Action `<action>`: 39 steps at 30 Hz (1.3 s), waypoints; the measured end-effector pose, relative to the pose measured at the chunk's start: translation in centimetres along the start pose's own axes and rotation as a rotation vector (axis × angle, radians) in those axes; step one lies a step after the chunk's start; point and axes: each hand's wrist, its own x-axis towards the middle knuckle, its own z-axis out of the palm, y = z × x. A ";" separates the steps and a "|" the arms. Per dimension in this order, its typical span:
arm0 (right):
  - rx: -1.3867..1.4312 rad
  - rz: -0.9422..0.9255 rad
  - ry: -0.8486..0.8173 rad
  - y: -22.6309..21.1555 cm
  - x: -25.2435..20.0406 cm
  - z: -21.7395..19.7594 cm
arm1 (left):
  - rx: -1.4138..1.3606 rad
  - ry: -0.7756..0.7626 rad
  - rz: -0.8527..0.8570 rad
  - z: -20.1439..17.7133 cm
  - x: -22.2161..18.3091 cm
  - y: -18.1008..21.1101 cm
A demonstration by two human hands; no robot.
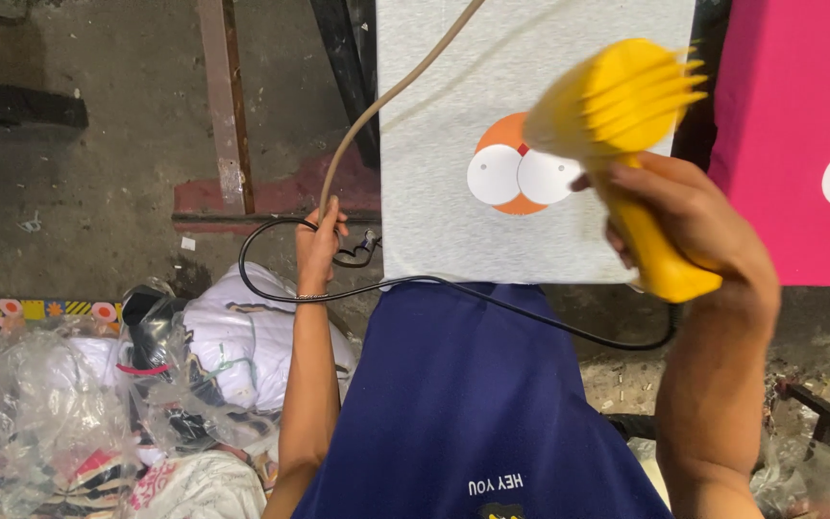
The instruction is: Smoothing out printed designs on t-shirts by hand and then using a heat gun to dry the ink.
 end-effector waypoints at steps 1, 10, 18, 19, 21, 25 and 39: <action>-0.014 -0.024 0.017 -0.2 -0.7 -0.5 | -0.013 0.032 0.000 -0.2 -0.1 -0.1; 0.069 -0.064 0.078 -0.1 -0.4 0.1 | 0.189 0.065 0.023 -0.5 -2.9 3.6; -0.074 0.081 -0.097 -0.9 -1.4 2.5 | 0.043 0.129 -0.016 -0.7 -2.5 3.0; -0.094 0.084 -0.098 -0.9 -1.7 2.2 | 0.076 0.147 -0.041 -0.9 -2.9 3.4; -0.062 0.060 -0.021 0.0 -2.4 1.4 | 0.057 0.153 -0.027 -1.4 -2.6 2.7; -0.163 0.178 0.109 0.0 -5.6 0.4 | 0.174 0.188 -0.022 -1.6 -3.9 4.1; -0.117 0.144 -0.031 0.1 -4.2 4.1 | 0.091 0.186 -0.001 -2.0 -3.3 2.7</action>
